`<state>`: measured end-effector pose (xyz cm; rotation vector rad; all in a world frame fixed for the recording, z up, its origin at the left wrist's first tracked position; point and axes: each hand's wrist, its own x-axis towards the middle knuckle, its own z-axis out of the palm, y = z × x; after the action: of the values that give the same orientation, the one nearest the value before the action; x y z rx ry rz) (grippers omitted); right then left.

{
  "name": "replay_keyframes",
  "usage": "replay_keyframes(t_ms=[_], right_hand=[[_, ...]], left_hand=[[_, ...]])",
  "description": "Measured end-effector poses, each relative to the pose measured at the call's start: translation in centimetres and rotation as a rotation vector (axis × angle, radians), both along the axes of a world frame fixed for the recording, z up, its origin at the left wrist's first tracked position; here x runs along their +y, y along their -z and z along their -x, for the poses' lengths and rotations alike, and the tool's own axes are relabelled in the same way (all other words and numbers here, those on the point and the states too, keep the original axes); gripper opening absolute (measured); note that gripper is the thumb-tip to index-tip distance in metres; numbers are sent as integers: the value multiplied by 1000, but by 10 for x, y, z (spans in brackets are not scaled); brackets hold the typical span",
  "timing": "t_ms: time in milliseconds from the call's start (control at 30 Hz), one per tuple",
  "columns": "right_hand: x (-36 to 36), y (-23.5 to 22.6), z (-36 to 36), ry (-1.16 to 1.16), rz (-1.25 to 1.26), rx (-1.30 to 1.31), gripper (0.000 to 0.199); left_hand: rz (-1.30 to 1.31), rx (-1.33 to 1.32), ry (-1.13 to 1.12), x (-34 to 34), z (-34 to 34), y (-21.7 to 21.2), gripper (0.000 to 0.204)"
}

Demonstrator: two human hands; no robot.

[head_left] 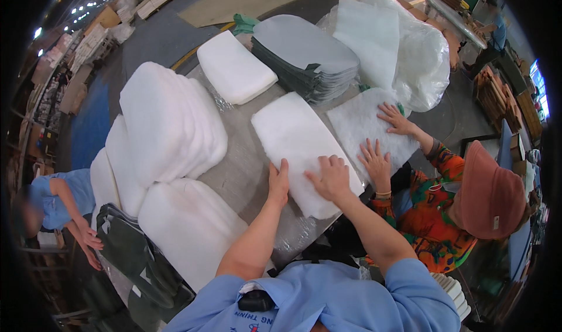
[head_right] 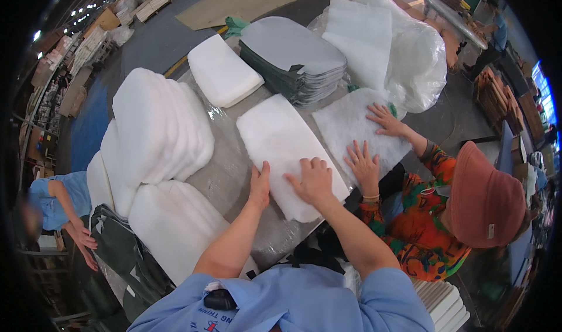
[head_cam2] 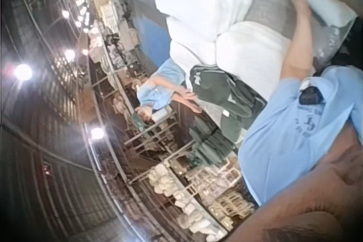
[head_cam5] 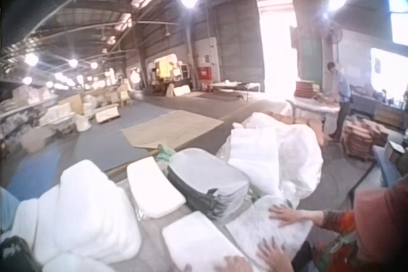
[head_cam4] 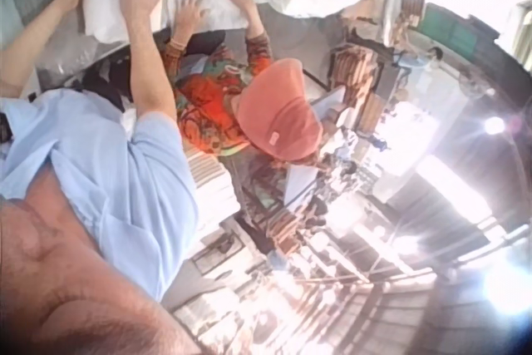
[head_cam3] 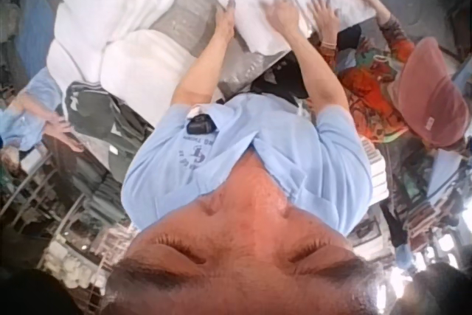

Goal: The person inserts white foam pads into green fabric covers, aligns edges, and places the finished cushions on a stack. The person repeats this process for multiple cushions while coworkers handle similar items nearby.

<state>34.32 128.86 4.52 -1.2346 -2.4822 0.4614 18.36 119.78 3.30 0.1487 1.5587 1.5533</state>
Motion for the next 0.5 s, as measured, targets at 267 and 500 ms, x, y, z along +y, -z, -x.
replay_keyframes(t_ms=[267,500], right_hand=[[-3,16,-15,-288,-101,22,18],[24,19,-19,-285,-63,21,13]], left_hand=[[317,1157,193,2,-32,-3,73],[425,1525,554,-2,-26,13,64]])
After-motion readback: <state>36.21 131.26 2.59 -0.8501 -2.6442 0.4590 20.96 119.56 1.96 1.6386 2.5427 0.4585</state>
